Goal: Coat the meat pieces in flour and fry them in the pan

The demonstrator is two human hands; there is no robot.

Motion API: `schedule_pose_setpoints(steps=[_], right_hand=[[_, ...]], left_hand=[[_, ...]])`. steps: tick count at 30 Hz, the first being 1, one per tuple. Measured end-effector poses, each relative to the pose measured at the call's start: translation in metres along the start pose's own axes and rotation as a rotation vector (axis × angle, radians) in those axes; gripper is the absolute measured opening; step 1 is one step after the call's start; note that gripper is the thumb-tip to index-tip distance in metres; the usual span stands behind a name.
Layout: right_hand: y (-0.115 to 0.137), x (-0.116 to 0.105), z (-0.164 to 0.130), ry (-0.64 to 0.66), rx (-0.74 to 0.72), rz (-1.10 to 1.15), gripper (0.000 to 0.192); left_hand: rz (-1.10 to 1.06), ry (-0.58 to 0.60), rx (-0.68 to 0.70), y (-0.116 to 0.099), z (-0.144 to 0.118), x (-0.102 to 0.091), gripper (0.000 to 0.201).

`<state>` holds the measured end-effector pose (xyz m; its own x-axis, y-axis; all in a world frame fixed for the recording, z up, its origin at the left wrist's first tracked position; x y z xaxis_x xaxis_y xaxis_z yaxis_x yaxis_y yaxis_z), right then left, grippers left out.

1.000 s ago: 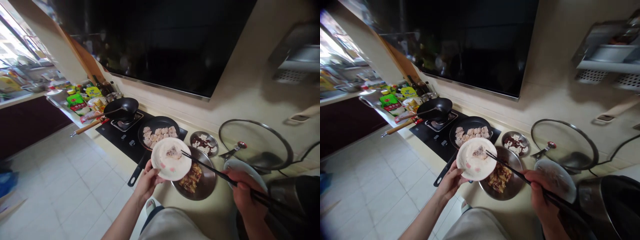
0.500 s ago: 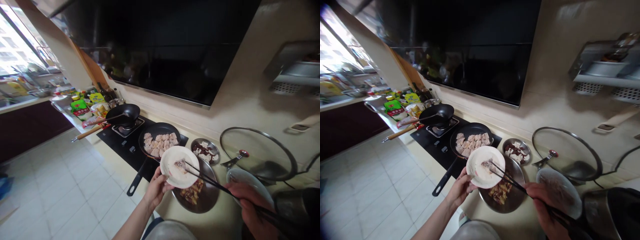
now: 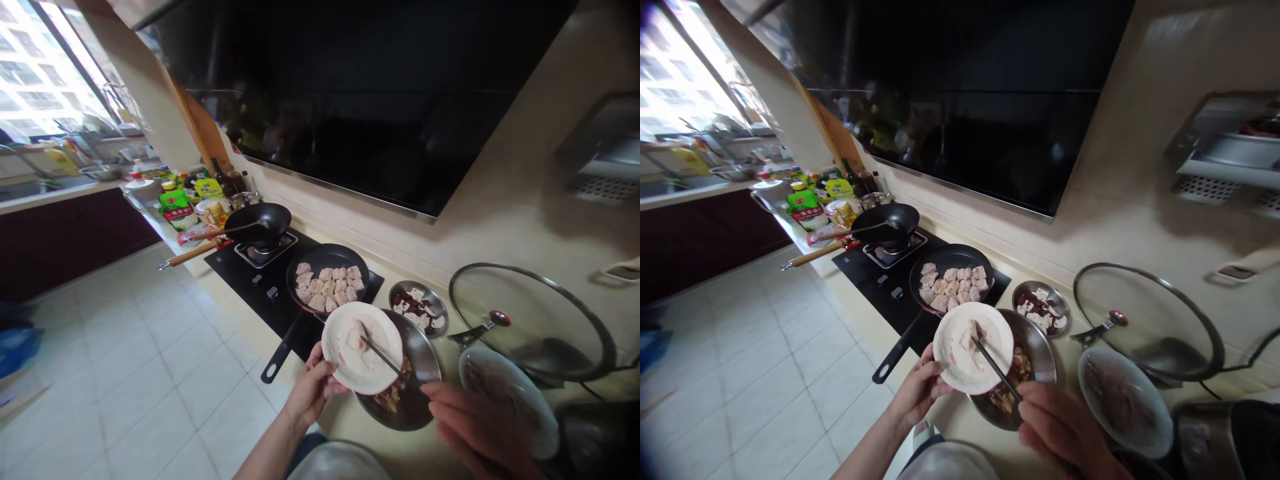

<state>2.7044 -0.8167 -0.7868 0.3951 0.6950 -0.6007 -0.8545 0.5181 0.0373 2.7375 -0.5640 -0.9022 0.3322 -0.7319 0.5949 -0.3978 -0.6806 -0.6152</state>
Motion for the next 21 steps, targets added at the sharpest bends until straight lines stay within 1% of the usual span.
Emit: schedule_pose_setpoints(steps=[2,4,5,6,7,9,11,14,18,19,21], right_hand=[[-0.003,-0.005,0.011,-0.104,0.146,0.045,0.016],[-0.007,-0.007,0.014,-0.224,0.362,0.084,0.017],[-0.009,-0.007,0.013,-0.261,0.446,0.089,0.017],[-0.01,-0.006,0.011,-0.28,0.491,0.086,0.017],[-0.011,-0.006,0.008,-0.276,0.502,0.07,0.016],[-0.013,-0.006,0.003,-0.228,0.47,0.016,0.014],[-0.014,-0.008,-0.001,-0.138,0.418,-0.031,0.013],[-0.011,-0.013,0.001,-0.064,0.353,-0.046,0.016],[-0.002,-0.006,0.015,0.047,0.15,-0.015,0.018],[0.0,-0.003,0.018,0.057,0.112,-0.013,0.018],[0.002,0.002,0.021,0.005,0.114,-0.017,0.016]], left_hand=[[-0.011,0.001,0.004,-0.001,-0.002,-0.003,0.057],[-0.02,0.007,0.014,-0.002,-0.004,-0.005,0.055],[-0.025,0.008,0.018,-0.003,-0.005,-0.006,0.055],[-0.03,0.006,0.022,-0.004,-0.007,-0.007,0.054],[-0.034,0.001,0.024,-0.004,-0.008,-0.008,0.053],[-0.03,-0.008,0.028,-0.005,-0.01,-0.01,0.053],[-0.015,-0.004,0.038,-0.006,-0.012,-0.011,0.053],[0.002,0.009,0.047,-0.004,-0.013,-0.01,0.052],[0.015,0.02,0.052,-0.002,-0.014,-0.008,0.053],[0.02,0.025,0.051,-0.002,-0.015,-0.007,0.054],[0.024,0.034,0.05,-0.001,-0.015,-0.007,0.054]])
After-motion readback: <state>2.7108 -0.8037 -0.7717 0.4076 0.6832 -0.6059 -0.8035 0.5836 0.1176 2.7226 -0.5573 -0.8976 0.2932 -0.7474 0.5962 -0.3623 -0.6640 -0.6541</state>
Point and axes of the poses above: each hand's wrist, its own z-axis towards the middle knuckle, its own x-axis out of the palm, y = z × x, the point moved 2 cm from there along z, towards the middle knuckle, and after that the axes turned 8 degrees about -y, right-handed, at the moved point
